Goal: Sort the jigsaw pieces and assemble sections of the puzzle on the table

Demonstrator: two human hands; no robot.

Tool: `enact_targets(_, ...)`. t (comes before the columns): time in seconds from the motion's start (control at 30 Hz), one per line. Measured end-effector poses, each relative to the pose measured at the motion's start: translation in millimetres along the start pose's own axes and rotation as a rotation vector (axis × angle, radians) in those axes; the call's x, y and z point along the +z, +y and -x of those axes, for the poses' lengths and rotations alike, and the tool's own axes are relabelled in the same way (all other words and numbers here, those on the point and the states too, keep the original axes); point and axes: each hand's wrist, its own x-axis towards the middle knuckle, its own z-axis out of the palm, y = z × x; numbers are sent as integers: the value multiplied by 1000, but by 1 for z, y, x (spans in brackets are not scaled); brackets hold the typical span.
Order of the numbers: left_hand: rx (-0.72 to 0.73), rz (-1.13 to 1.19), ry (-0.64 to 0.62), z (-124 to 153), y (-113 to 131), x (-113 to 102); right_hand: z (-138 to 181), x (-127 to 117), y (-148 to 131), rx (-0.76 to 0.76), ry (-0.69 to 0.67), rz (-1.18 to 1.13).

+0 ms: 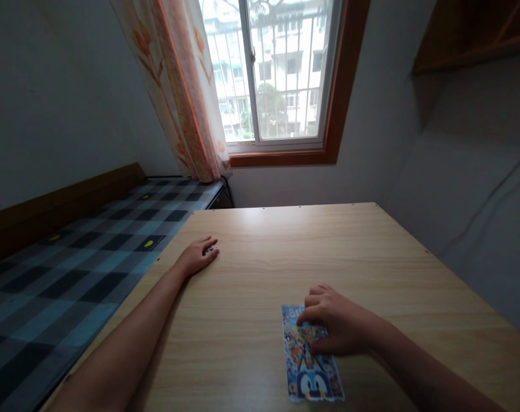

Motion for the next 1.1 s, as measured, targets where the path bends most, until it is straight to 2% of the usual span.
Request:
enact_targets(0.2, 154, 54, -15, -5, 64, 18, -3, 2, -4, -36, -3, 11)
enact_targets(0.3, 240, 81, -26, -7, 101, 28, -4, 1, 0, -42, 32, -54)
enact_targets(0.4, 337, 127, -28, -7, 137, 39, -3, 0, 12, 27, 162, -131)
enact_targets(0.53, 435, 167, -28, -5, 182, 54, -4, 0, 39, 165, 400, -105)
enact_targets(0.73, 526, 224, -42, 4, 240, 69, -7, 5, 65, 318, 602, -73)
enact_targets(0.83, 458, 365, -42, 3, 247, 68, -7, 7, 68, 363, 634, -63)
enact_targets(0.97, 291, 551, 52, -1, 230, 62, -8, 10, 71, 412, 649, -50)
enact_targets(1.1, 259, 477, 55, -2, 209, 61, -10, 15, 75, 403, 571, 24)
